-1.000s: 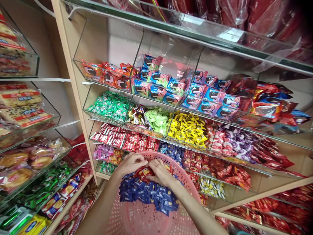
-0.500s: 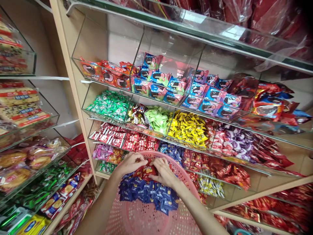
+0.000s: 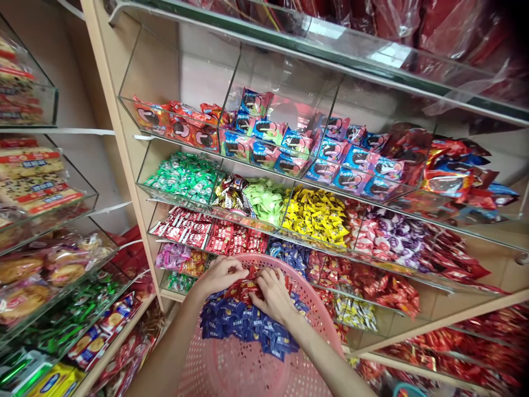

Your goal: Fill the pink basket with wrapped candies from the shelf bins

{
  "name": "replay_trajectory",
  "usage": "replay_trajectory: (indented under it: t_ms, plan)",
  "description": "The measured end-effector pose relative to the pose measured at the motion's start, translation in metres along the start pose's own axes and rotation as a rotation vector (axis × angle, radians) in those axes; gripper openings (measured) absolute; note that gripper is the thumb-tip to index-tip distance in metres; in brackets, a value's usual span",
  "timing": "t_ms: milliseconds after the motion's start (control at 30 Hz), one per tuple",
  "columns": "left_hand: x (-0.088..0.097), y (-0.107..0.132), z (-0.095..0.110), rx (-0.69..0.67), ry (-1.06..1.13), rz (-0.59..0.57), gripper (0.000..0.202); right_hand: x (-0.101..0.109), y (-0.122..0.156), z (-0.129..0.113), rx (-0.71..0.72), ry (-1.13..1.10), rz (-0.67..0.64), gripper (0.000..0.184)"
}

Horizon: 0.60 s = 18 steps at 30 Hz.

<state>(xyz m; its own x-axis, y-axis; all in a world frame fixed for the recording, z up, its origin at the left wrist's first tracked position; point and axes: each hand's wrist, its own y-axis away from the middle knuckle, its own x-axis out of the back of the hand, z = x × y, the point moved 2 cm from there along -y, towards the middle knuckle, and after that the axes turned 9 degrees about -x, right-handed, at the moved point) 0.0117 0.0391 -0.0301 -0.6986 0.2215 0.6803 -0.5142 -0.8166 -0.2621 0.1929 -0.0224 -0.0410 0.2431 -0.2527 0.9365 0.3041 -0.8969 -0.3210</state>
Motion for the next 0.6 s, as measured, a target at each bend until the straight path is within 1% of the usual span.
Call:
replay_trajectory:
  t_ms: [233,400,433,500,567,600]
  plan:
    - [0.000,0.000,0.001,0.024,-0.023,0.000,0.035,-0.006,-0.003,-0.001,0.044,0.026,0.056,0.019]
    - [0.001,0.000,0.003,0.009,-0.030,0.000,0.037,0.004,-0.001,-0.002,0.051,-0.050,0.066,0.027]
    - [0.001,0.000,0.003,0.008,-0.031,-0.001,0.036,0.007,-0.002,0.001,0.032,-0.084,0.077,0.028]
    - [0.002,0.000,0.003,0.013,-0.033,-0.011,0.035,0.013,-0.008,0.014,-0.053,-0.158,0.119,0.026]
    - [0.002,0.001,0.004,0.025,-0.036,-0.025,0.035,0.016,-0.017,0.037,-0.188,-0.227,0.165,0.023]
    - [0.002,0.001,0.004,0.033,-0.037,-0.028,0.035,0.016,-0.022,0.052,-0.279,-0.272,0.180,0.021]
